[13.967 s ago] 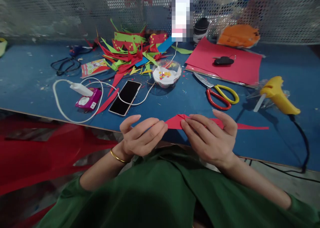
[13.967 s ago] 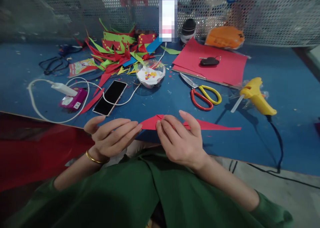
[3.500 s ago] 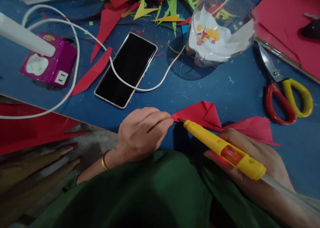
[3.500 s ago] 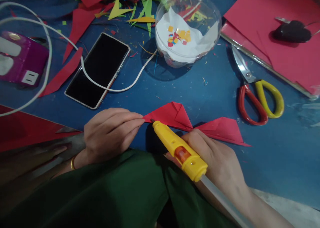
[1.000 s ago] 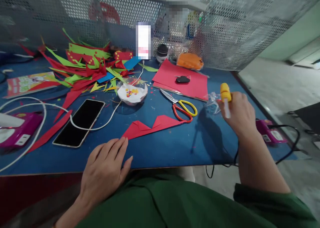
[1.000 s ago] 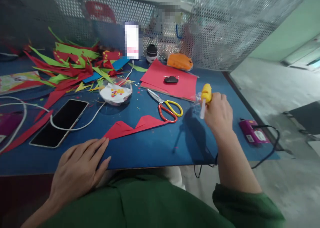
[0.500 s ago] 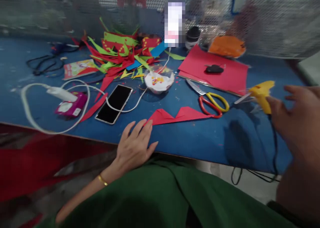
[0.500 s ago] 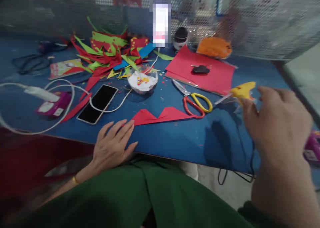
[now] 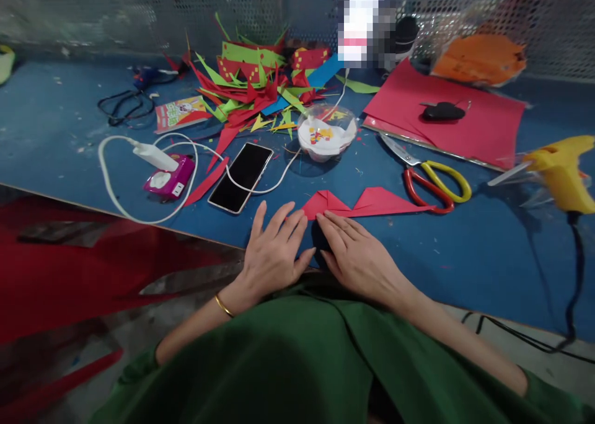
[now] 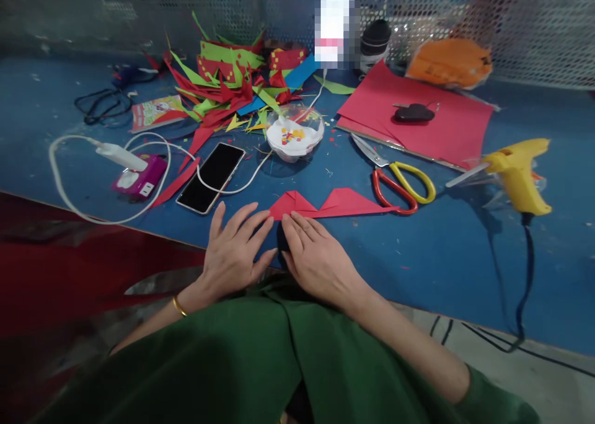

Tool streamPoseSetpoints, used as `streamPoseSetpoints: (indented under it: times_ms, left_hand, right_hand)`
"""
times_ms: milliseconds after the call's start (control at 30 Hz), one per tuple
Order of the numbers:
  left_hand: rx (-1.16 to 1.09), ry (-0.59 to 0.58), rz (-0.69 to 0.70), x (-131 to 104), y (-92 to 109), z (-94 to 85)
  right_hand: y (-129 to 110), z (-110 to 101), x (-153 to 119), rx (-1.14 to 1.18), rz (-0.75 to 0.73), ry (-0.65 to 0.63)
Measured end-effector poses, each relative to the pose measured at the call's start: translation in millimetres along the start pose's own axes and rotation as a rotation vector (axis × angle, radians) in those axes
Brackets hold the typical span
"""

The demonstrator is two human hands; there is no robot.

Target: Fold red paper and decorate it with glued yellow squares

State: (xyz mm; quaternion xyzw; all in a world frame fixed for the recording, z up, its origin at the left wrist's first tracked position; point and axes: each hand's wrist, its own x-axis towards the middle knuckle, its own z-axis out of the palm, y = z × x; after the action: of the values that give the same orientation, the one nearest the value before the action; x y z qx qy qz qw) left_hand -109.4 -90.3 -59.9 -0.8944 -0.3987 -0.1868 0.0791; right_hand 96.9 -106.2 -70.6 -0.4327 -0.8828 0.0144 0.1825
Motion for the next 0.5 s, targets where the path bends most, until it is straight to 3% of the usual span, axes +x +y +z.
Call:
streamPoseSetpoints:
  times_ms: [267,500]
  left_hand:
    - [0.048,0.04,-0.093,-10.7,-0.1,5.8]
    - [0.104,0.024,-0.112,-9.9,-4.5,-3.0]
  right_hand:
    - [-2.3,-1.9,1.9,-0.039,-0.022,0.008]
    - [-0.9,-2.7,1.7,-0.029,-0.016,0.007]
